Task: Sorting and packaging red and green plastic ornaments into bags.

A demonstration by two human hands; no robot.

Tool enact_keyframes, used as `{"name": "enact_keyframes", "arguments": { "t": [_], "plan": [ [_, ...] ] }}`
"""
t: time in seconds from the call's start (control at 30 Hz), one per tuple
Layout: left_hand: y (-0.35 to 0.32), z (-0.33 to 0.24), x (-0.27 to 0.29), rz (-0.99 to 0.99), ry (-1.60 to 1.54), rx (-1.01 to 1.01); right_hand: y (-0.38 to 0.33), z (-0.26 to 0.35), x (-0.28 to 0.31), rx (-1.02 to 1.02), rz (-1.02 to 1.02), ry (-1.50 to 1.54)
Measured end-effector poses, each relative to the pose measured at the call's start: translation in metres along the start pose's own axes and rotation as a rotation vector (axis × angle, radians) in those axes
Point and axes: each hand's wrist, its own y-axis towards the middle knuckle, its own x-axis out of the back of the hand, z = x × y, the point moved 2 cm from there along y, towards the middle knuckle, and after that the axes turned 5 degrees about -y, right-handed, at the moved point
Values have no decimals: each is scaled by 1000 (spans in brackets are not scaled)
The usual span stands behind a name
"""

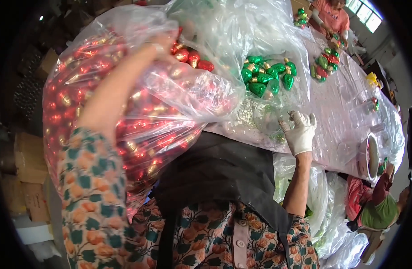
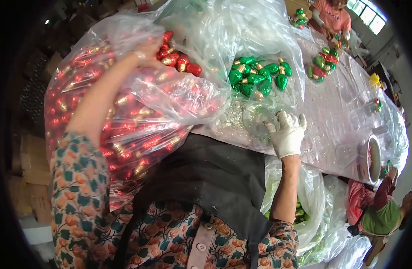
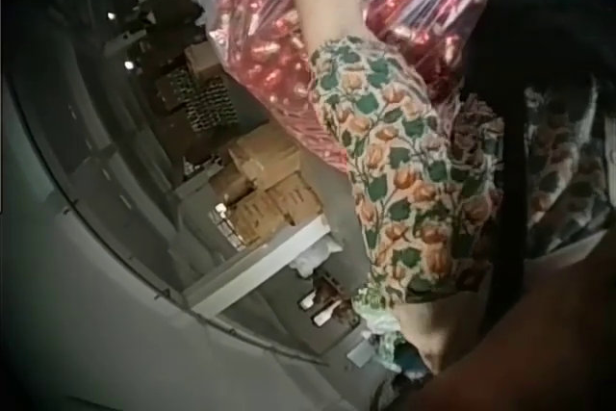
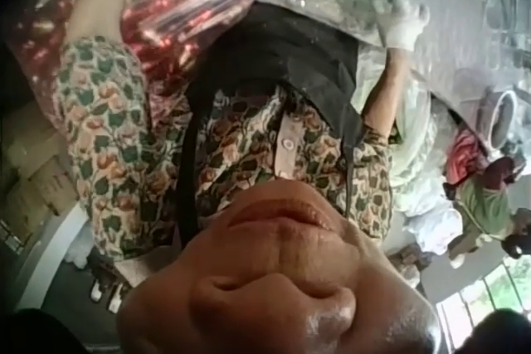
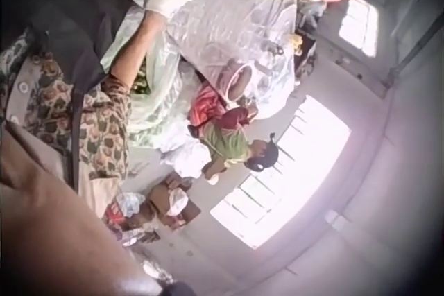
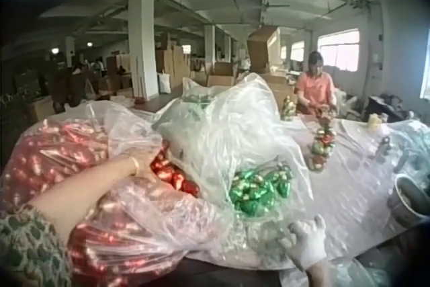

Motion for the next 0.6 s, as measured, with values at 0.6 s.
{"name": "enact_keyframes", "arguments": {
  "t": [0.6],
  "plan": [
    [31, -14, -13, -114, -35, 43, -77, -30, 14, -190, -417, 293]
  ]
}}
